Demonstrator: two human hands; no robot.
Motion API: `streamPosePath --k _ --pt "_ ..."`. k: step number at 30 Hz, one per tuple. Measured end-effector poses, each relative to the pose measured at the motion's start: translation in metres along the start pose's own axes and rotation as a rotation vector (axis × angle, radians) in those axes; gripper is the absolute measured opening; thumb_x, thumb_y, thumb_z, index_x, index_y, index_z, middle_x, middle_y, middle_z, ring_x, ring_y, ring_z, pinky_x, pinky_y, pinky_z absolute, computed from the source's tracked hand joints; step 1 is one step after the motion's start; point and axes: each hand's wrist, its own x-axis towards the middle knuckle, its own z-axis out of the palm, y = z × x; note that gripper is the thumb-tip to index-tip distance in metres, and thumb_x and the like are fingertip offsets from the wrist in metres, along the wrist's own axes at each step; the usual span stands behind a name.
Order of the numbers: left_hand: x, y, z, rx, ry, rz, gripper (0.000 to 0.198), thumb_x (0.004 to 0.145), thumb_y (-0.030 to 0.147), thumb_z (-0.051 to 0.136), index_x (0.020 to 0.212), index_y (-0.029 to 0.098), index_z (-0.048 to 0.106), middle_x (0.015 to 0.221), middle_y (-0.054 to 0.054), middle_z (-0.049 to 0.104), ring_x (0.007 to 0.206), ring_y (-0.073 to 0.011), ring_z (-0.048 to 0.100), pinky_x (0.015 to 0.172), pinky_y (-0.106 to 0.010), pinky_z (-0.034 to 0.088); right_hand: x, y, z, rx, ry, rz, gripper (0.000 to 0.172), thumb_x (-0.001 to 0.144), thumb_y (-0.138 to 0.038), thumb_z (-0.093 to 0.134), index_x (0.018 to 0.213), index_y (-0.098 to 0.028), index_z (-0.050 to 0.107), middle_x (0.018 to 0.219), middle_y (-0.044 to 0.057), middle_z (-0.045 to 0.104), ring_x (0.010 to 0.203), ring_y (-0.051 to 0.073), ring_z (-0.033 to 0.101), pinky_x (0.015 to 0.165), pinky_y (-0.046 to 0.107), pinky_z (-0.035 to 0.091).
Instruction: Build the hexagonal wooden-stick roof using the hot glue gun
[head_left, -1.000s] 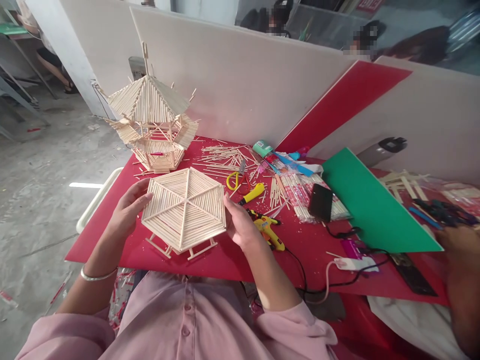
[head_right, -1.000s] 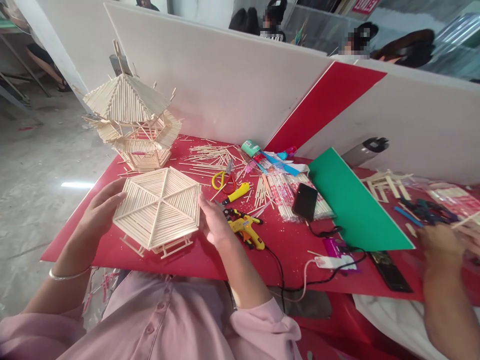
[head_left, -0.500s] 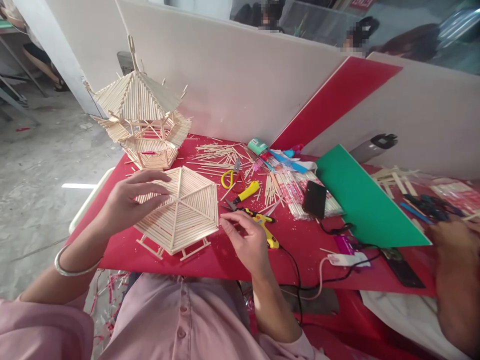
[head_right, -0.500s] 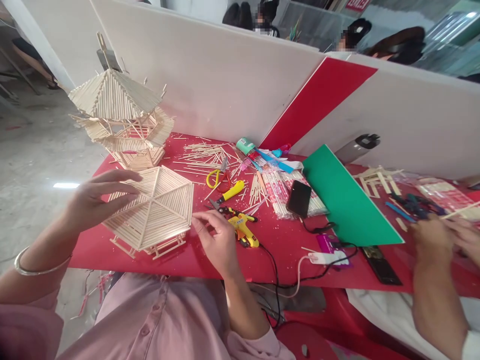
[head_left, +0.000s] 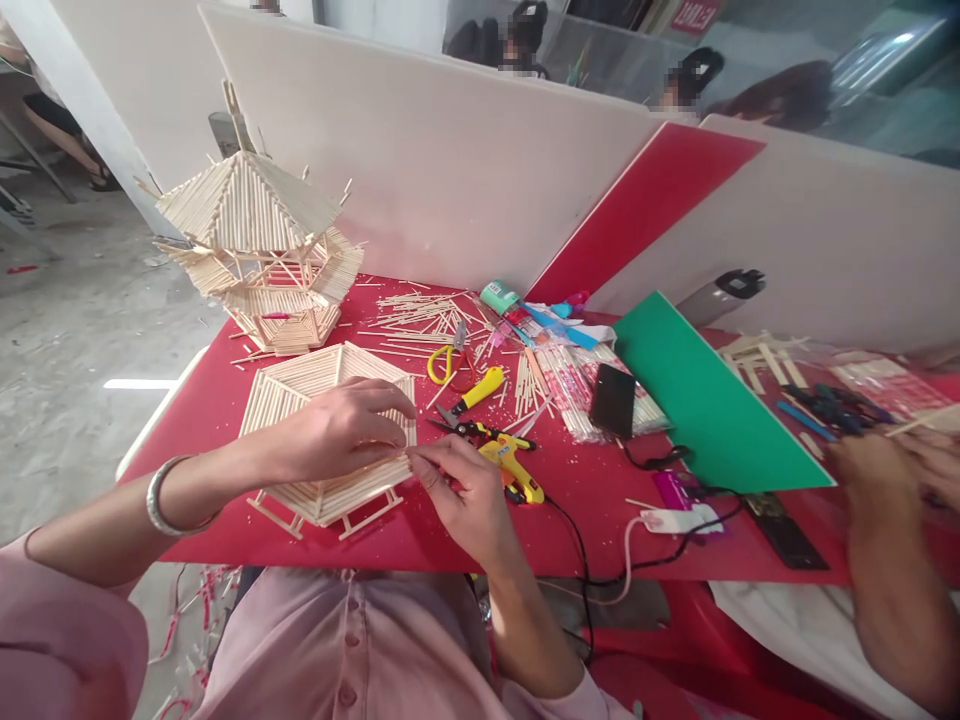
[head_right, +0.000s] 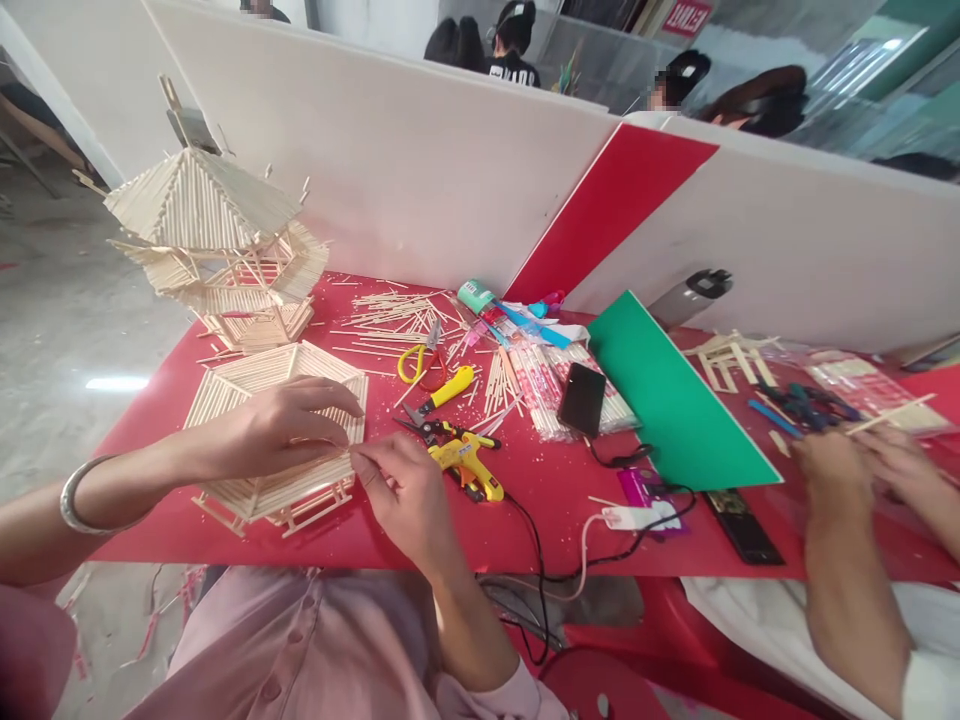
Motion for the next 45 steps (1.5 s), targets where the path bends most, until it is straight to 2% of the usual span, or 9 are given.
streamPosePath --k 8,11,16,20,24,28,34,39,45 --pt "-0.002 -0.003 0.005 0.008 -0.006 0.015 0.02 0.1 0.023 0.057 0.094 0.02 0.076 0.112 -0.011 0.073 0.099 -0.0222 0.07 0.088 -0.038 0.054 0.001 0.0 -0.006 -0.066 -0.066 -0.076 0.021 0.099 -0.029 0.061 0.111 -0.023 0.077 0.087 0.004 0.065 0.081 0.014 0.063 0.073 0.027 0.05" --pt "-0.001 -0.003 0.005 -0.007 -0.005 0.007 0.02 0.099 0.021 0.057 0.092 0.02 0.076 0.112 -0.011 0.073 0.099 -0.022 0.07 0.088 -0.037 0.053 0.005 0.006 -0.019 -0.07 -0.097 -0.046 0.022 0.1 -0.032 0.059 0.109 -0.024 0.078 0.09 0.003 0.069 0.083 0.013 0.065 0.075 0.025 0.051" --pt "0.0 -0.001 0.004 -0.024 -0.004 0.002 0.023 0.1 0.02 0.054 0.089 0.019 0.074 0.112 -0.011 0.073 0.1 -0.0214 0.069 0.088 -0.035 0.053 0.041 0.042 -0.072 -0.298 -0.139 0.193 0.024 0.097 -0.042 0.061 0.105 -0.027 0.078 0.107 0.003 0.075 0.092 0.017 0.07 0.079 0.027 0.052" --pt "0.001 -0.001 0.003 -0.03 -0.003 -0.002 0.023 0.1 0.02 0.054 0.089 0.019 0.074 0.112 -0.011 0.073 0.1 -0.0214 0.07 0.088 -0.035 0.053 0.098 0.087 -0.101 -0.703 -0.154 0.485 0.022 0.095 -0.03 0.059 0.105 -0.027 0.078 0.111 0.001 0.076 0.101 0.02 0.069 0.087 0.029 0.051" --pt "0.002 0.0 0.002 -0.038 -0.001 -0.005 0.023 0.099 0.019 0.054 0.088 0.02 0.075 0.109 -0.011 0.074 0.098 -0.0206 0.07 0.087 -0.034 0.054 0.146 0.122 -0.096 -0.801 -0.229 0.549 0.017 0.089 -0.023 0.064 0.094 -0.026 0.08 0.107 0.002 0.077 0.098 0.021 0.069 0.083 0.027 0.05" --pt "0.001 0.0 0.004 -0.07 0.022 -0.029 0.022 0.098 0.019 0.056 0.088 0.02 0.075 0.109 -0.011 0.074 0.098 -0.0216 0.07 0.089 -0.036 0.055 0.171 0.145 -0.085 -0.883 -0.297 0.575 0.018 0.089 -0.018 0.066 0.094 -0.027 0.081 0.112 0.003 0.076 0.103 0.021 0.068 0.086 0.027 0.05" --pt "0.0 -0.001 0.005 -0.095 0.01 -0.039 0.021 0.098 0.018 0.056 0.089 0.02 0.075 0.11 -0.011 0.074 0.102 -0.0218 0.069 0.09 -0.036 0.054 0.187 0.165 -0.089 -0.978 -0.437 0.6 0.016 0.092 -0.026 0.07 0.107 -0.022 0.075 0.121 0.007 0.07 0.114 0.022 0.065 0.1 0.037 0.051" --pt "-0.001 -0.003 0.006 -0.101 -0.003 -0.063 0.019 0.098 0.019 0.058 0.09 0.02 0.075 0.112 -0.011 0.073 0.103 -0.0217 0.068 0.094 -0.036 0.053 0.194 0.181 -0.097 -0.968 -0.614 0.587 0.034 0.099 -0.039 0.062 0.125 -0.017 0.063 0.127 0.01 0.062 0.111 0.021 0.063 0.096 0.043 0.056" --pt "-0.001 -0.002 0.005 -0.111 0.005 -0.069 0.021 0.098 0.02 0.057 0.089 0.02 0.075 0.111 -0.011 0.073 0.101 -0.0215 0.069 0.092 -0.036 0.053 0.198 0.193 -0.104 -0.939 -0.739 0.569 0.034 0.099 -0.039 0.061 0.126 -0.018 0.062 0.128 0.01 0.062 0.111 0.021 0.063 0.096 0.042 0.056"
